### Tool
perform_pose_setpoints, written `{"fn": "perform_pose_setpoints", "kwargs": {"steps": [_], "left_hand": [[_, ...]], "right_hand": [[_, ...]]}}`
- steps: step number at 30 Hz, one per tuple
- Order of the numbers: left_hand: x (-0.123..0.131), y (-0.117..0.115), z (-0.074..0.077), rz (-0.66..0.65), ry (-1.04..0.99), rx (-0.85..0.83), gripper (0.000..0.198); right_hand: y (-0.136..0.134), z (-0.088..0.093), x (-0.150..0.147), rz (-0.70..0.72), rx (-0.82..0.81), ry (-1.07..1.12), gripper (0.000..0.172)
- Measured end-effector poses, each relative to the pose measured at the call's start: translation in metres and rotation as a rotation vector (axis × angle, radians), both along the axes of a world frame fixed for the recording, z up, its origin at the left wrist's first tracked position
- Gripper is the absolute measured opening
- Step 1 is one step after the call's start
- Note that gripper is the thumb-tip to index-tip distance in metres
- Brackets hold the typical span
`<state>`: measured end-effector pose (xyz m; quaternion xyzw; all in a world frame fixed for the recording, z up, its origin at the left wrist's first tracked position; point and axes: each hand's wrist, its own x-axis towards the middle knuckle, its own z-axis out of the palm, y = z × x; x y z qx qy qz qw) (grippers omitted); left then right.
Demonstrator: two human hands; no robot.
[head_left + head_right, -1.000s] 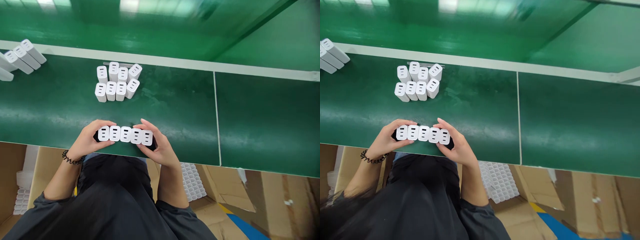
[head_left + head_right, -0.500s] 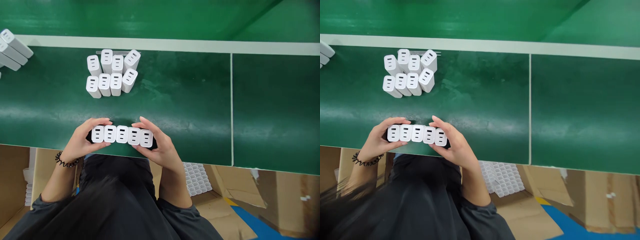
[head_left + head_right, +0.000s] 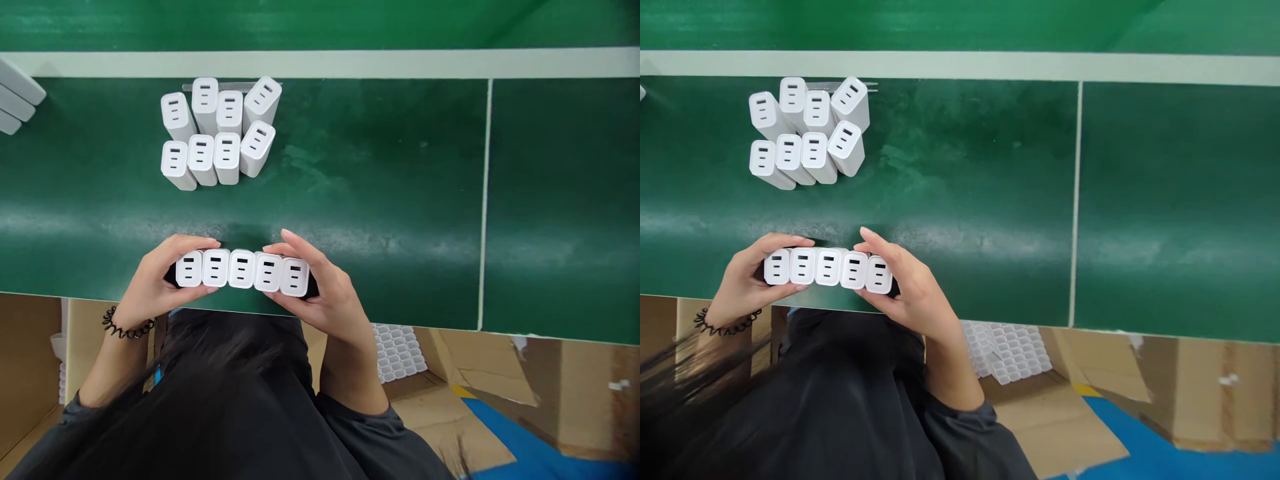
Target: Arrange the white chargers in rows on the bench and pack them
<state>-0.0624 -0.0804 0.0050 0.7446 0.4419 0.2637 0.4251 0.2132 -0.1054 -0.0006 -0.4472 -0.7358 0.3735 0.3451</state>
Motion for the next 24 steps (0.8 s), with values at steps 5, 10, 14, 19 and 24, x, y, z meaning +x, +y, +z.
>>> {"fn": "perform_pose_setpoints", "kwargs": {"steps": [5, 10, 14, 19, 24], "left_hand": [[-0.0012, 0.0006, 0.0006, -0.006, -0.008, 0.003, 0.053], [-0.0001, 0.0005, 0.0012, -0.005, -0.011, 0.001, 0.054], [0.0009, 0.0006, 0.0008, -0.004, -0.007, 0.008, 0.054], [0.001, 0.0004, 0.0001, -0.003, -0.01, -0.002, 0.054], [0.0004, -0.0003, -0.0002, 0.002, 0.011, 0.012, 0.051]], "right_hand": [[-0.0005, -0.0017, 0.0007, -0.008, 0.009, 0.021, 0.078], [-0.0014, -0.0019, 0.0005, -0.011, 0.019, 0.016, 0.077], [-0.0015, -0.0015, 0.0005, -0.01, 0.028, 0.009, 0.077], [-0.0002, -0.0014, 0.0019, 0.023, 0.026, -0.019, 0.081], [0.0012, 0.0002, 0.0012, 0.035, 0.061, -0.043, 0.083]]}}
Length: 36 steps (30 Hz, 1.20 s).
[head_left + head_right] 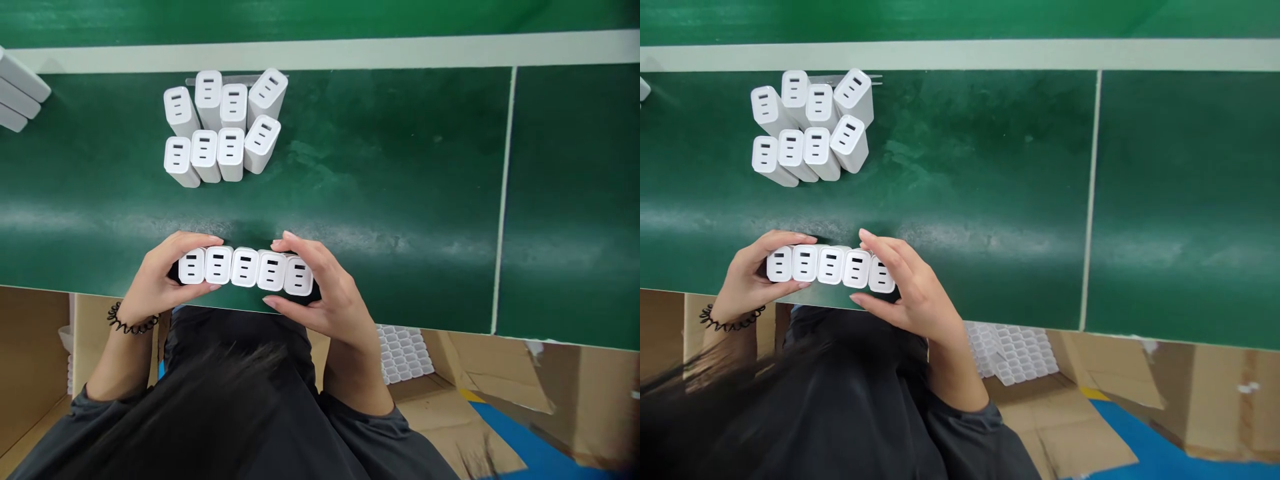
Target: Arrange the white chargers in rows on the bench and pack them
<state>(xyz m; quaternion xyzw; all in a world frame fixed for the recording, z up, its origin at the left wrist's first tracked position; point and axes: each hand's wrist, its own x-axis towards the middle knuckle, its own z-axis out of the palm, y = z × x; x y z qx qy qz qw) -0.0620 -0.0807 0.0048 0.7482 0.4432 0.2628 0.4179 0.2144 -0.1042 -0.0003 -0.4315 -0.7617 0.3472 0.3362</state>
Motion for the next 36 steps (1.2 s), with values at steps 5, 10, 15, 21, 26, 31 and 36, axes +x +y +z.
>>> {"fn": "perform_pose_setpoints", "kwargs": {"steps": [5, 10, 15, 21, 26, 31, 36], "left_hand": [[0.0, 0.0, 0.001, -0.002, 0.01, 0.013, 0.051], [-0.001, -0.001, -0.001, 0.003, 0.008, -0.001, 0.051], [-0.001, -0.002, -0.005, 0.004, -0.01, 0.013, 0.051], [-0.002, -0.003, -0.008, 0.005, -0.036, 0.018, 0.058], [-0.003, -0.006, -0.012, 0.019, -0.08, 0.029, 0.065], [-0.003, -0.009, -0.015, 0.029, -0.098, 0.071, 0.065], [-0.004, -0.009, -0.016, 0.032, -0.087, 0.088, 0.065]], "right_hand": [[0.0, -0.001, -0.003, -0.016, 0.022, -0.005, 0.078], [0.001, -0.001, -0.006, -0.031, 0.028, 0.005, 0.075], [0.002, -0.003, -0.007, -0.029, 0.034, 0.027, 0.072], [0.003, -0.006, -0.007, -0.019, 0.049, 0.056, 0.07], [0.002, -0.007, -0.007, -0.042, 0.032, 0.028, 0.068], [0.001, -0.011, -0.006, -0.05, 0.0, 0.038, 0.068], [0.001, -0.014, -0.005, -0.053, -0.005, 0.002, 0.069]]}}
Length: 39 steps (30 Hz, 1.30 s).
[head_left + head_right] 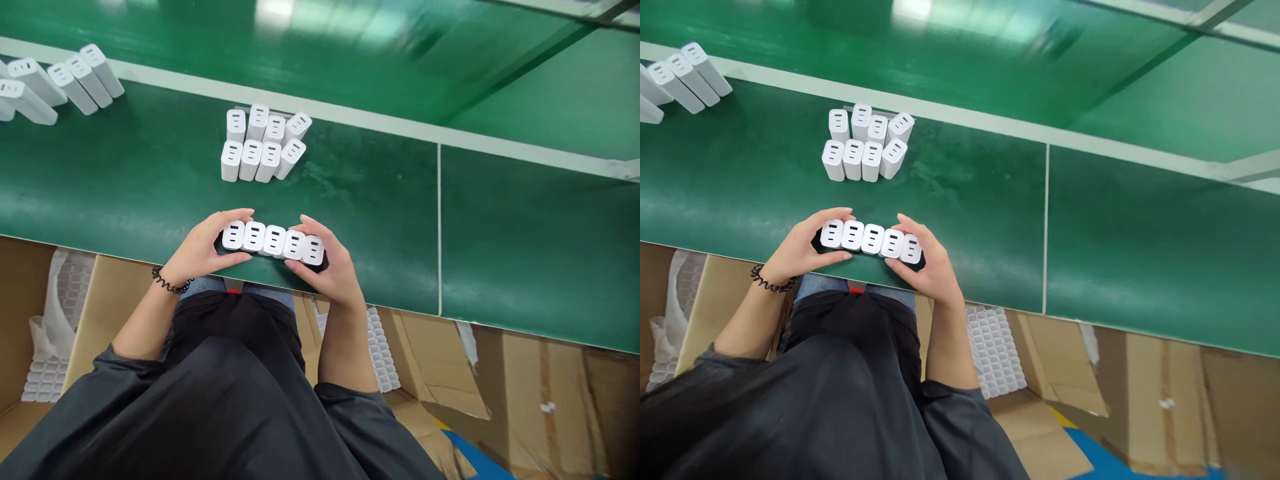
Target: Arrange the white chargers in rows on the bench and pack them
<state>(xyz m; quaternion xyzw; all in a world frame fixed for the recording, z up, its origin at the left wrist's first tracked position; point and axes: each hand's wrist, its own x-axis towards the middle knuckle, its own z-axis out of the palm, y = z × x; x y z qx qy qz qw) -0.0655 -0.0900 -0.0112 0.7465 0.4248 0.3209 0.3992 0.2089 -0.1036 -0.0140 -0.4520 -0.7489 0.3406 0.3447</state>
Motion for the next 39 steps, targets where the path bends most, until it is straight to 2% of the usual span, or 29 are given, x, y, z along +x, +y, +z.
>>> {"fn": "perform_pose_setpoints", "kwargs": {"steps": [6, 15, 23, 29, 39], "left_hand": [[0.0, -0.0001, -0.0003, 0.008, 0.01, -0.008, 0.063], [-0.0001, -0.0013, 0.0018, 0.009, 0.021, 0.009, 0.06], [-0.0005, -0.002, 0.0028, 0.001, -0.055, -0.002, 0.054], [-0.0011, -0.0012, 0.0031, -0.015, -0.093, 0.045, 0.051], [-0.002, -0.0027, 0.0051, -0.021, -0.125, 0.007, 0.047]], "right_hand": [[-0.0001, 0.003, -0.001, -0.014, -0.005, -0.034, 0.063], [0.0008, 0.0068, -0.0022, -0.02, -0.013, -0.069, 0.043], [0.0017, 0.0039, -0.0008, 0.014, 0.037, -0.049, 0.044], [0.001, 0.0058, -0.0012, 0.004, 0.015, -0.071, 0.042], [-0.0002, 0.0079, -0.0015, -0.011, 0.005, -0.101, 0.043]]}}
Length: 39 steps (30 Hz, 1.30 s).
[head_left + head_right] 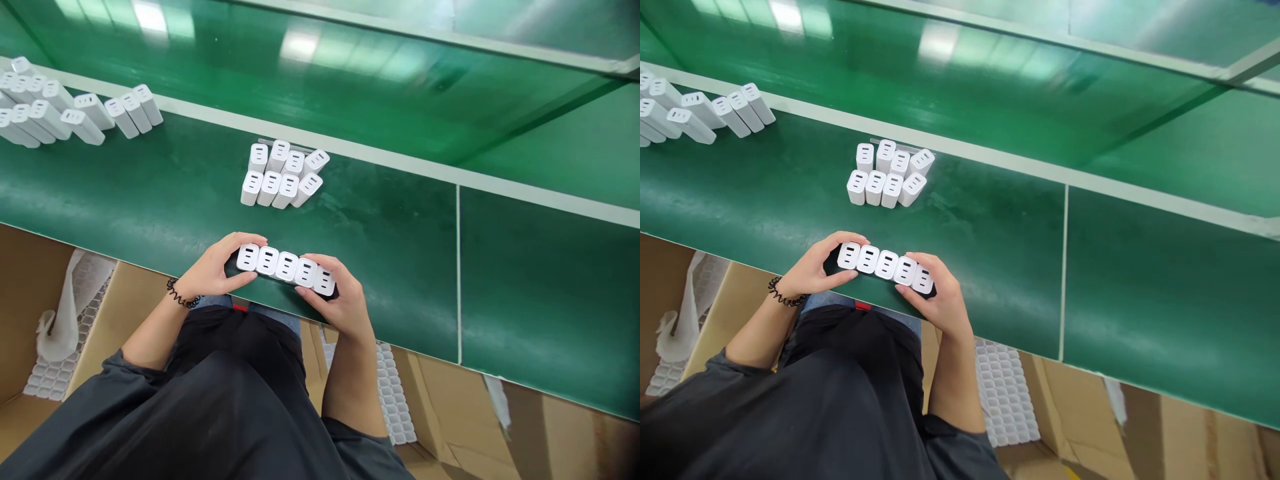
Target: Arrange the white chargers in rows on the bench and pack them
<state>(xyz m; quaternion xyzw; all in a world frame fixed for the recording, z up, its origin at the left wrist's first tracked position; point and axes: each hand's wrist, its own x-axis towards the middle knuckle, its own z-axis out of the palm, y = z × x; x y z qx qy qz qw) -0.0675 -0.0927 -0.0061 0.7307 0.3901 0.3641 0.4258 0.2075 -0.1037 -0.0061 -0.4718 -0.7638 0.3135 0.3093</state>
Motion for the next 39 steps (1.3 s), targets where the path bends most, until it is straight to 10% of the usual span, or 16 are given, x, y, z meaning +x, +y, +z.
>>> {"fn": "perform_pose_setpoints", "kwargs": {"steps": [39], "left_hand": [[0.0049, 0.0049, 0.001, -0.035, 0.248, 0.055, 0.049]], "right_hand": [[0.0026, 0.0006, -0.0016, 0.035, 0.03, 0.027, 0.046]]}}
